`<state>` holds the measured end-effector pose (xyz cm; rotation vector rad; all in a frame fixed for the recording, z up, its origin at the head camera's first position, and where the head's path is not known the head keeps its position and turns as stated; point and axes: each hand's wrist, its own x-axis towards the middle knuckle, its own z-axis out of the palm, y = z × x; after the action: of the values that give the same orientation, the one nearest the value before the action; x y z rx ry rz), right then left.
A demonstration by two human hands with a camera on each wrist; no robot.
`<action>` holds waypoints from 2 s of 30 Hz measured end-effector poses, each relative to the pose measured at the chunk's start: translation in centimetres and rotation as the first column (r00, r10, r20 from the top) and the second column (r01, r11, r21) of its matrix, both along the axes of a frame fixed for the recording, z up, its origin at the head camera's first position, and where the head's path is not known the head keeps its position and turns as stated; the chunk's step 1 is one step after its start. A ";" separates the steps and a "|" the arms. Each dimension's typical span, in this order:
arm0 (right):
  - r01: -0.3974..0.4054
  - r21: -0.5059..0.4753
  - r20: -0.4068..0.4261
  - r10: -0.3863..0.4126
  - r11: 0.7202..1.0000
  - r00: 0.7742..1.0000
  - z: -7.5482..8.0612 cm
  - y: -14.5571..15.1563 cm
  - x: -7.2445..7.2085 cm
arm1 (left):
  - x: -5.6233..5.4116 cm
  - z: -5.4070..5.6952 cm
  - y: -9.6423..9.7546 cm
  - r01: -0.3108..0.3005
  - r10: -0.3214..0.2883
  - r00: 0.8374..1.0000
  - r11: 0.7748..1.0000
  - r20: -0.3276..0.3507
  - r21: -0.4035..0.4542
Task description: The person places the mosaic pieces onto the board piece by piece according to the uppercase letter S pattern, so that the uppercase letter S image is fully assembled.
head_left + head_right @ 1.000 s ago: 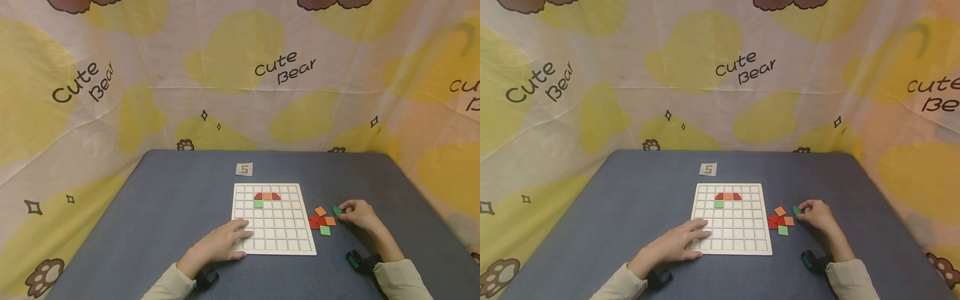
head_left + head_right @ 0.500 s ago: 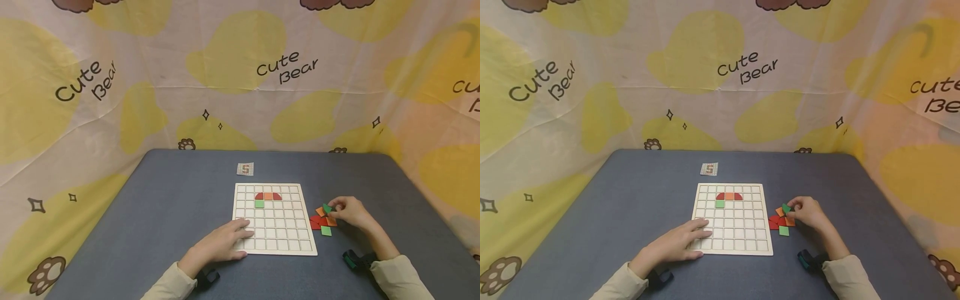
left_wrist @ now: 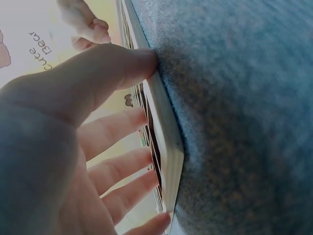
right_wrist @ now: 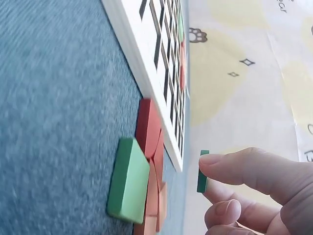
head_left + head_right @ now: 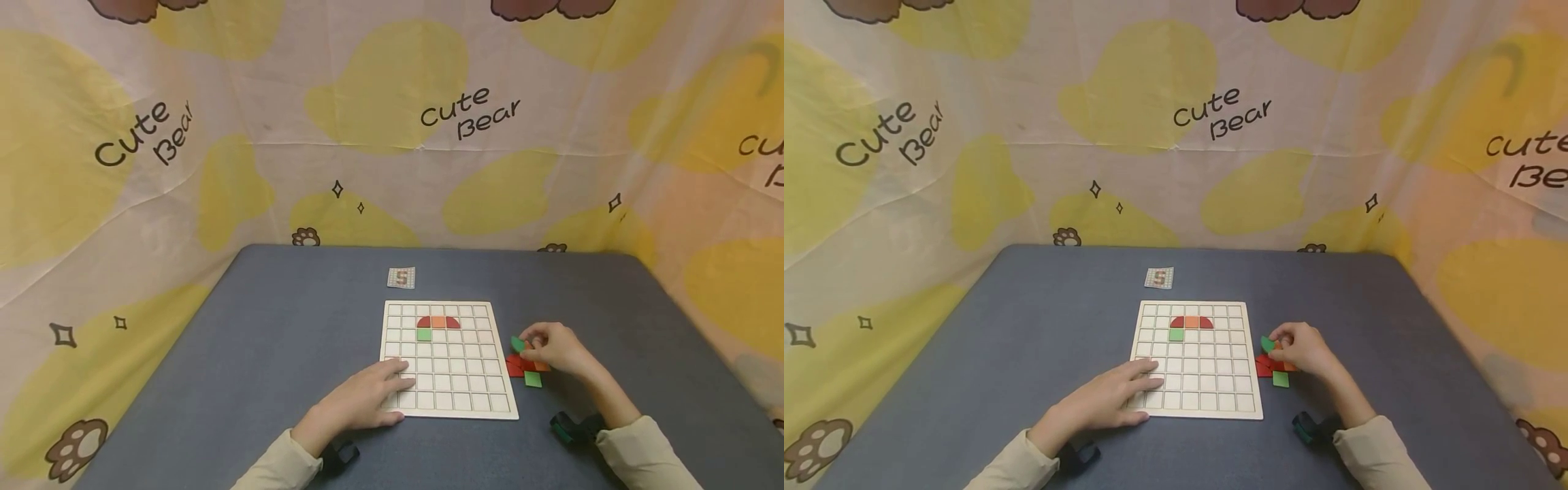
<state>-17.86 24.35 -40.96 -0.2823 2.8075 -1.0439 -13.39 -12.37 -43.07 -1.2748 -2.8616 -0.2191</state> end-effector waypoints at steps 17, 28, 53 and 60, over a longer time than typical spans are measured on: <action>-0.031 -0.021 -0.009 0.031 0.999 0.999 0.3 -2.5 -0.1 | 0.0 0.0 0.0 0.017 -0.017 1.000 1.000 -0.009 0.010; -0.097 -0.055 -0.038 0.095 0.994 0.995 0.6 -4.3 -0.3 | 0.0 0.0 0.0 0.022 -0.022 0.999 1.000 -0.026 0.021; -0.123 -0.080 -0.028 0.121 0.989 0.992 0.7 -7.7 -0.6 | -0.1 0.1 0.1 -0.015 0.015 0.999 1.000 0.036 -0.012; -0.160 -0.081 -0.070 0.154 0.984 0.986 0.2 -8.9 -0.9 | -0.1 0.1 0.2 -0.018 0.019 0.999 1.000 0.043 -0.015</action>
<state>-18.78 15.44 -40.73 -0.5465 2.7449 -1.1396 -13.46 -12.22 -42.99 -1.2614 -2.9151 -0.2294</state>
